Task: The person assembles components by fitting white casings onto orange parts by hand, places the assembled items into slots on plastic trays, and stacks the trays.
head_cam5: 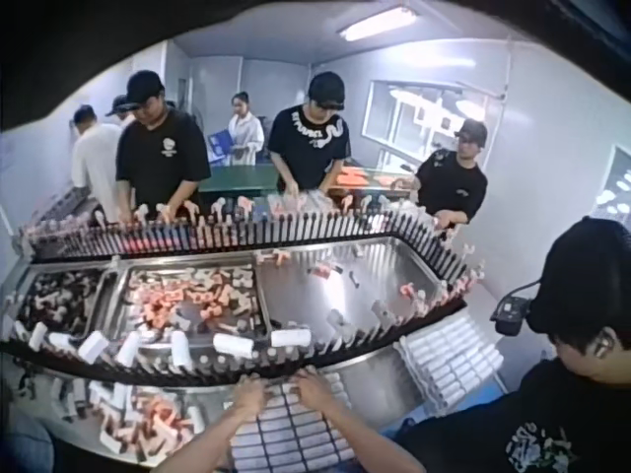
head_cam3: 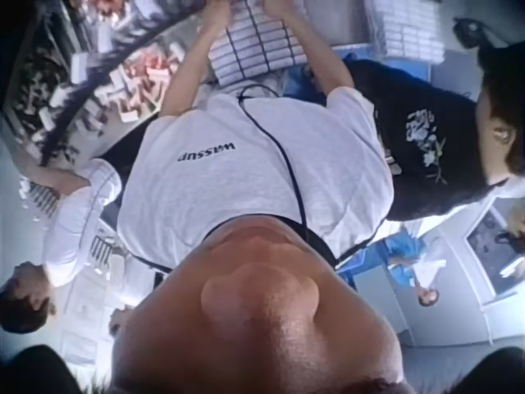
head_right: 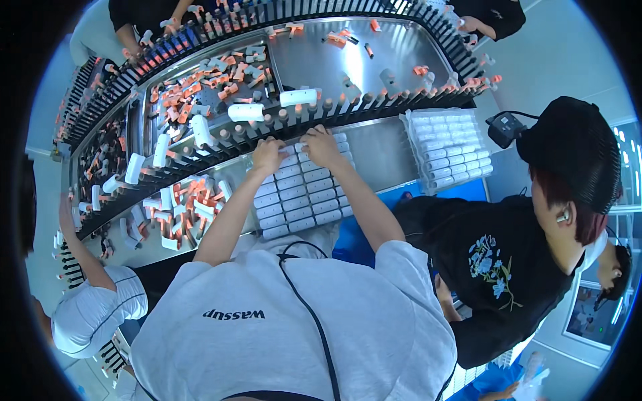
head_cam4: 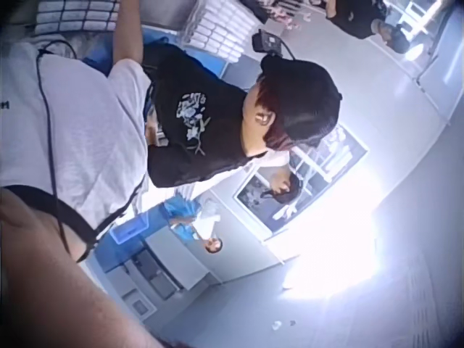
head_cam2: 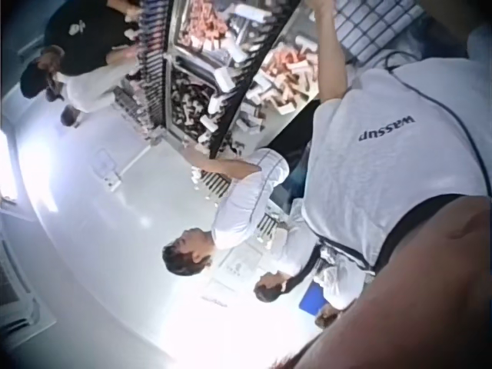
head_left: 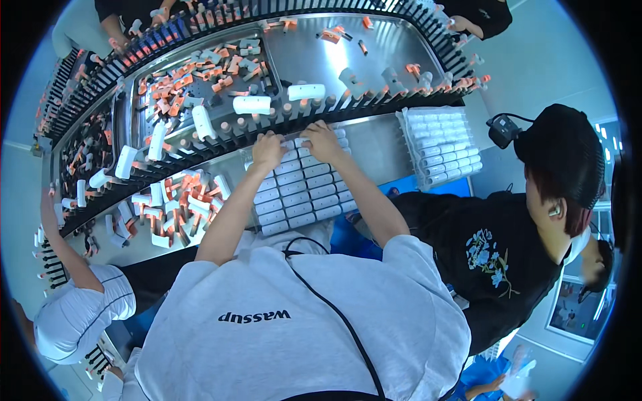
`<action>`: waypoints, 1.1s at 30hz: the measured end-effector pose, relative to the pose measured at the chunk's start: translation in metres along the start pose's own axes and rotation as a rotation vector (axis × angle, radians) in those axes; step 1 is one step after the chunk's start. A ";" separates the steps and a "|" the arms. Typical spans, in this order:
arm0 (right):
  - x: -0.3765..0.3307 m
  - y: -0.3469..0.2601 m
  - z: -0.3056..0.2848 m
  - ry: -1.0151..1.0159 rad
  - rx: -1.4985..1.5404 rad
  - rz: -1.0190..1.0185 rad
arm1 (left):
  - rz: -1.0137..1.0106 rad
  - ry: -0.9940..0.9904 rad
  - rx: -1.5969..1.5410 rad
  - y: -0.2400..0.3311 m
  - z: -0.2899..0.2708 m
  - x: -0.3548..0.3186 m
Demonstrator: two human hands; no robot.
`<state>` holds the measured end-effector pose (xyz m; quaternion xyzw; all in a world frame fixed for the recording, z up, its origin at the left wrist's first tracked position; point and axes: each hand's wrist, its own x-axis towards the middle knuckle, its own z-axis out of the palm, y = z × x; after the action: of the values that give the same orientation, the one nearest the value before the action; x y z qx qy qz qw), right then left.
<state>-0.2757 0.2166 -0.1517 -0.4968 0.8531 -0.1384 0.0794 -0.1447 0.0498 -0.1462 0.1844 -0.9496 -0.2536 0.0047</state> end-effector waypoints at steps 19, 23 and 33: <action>0.013 -0.077 -0.162 0.741 0.582 0.457 | -0.046 0.550 -0.261 0.101 -0.165 0.027; 0.038 -0.094 -0.173 0.849 0.542 0.399 | -0.047 0.449 -0.036 0.085 -0.188 0.034; 0.088 -0.126 -0.137 0.285 -0.054 0.130 | -0.150 0.437 0.258 0.019 -0.166 -0.005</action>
<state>-0.2527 0.1027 0.0177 -0.4178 0.8894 -0.1792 -0.0469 -0.1299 -0.0134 0.0078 0.3036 -0.9342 -0.0841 0.1673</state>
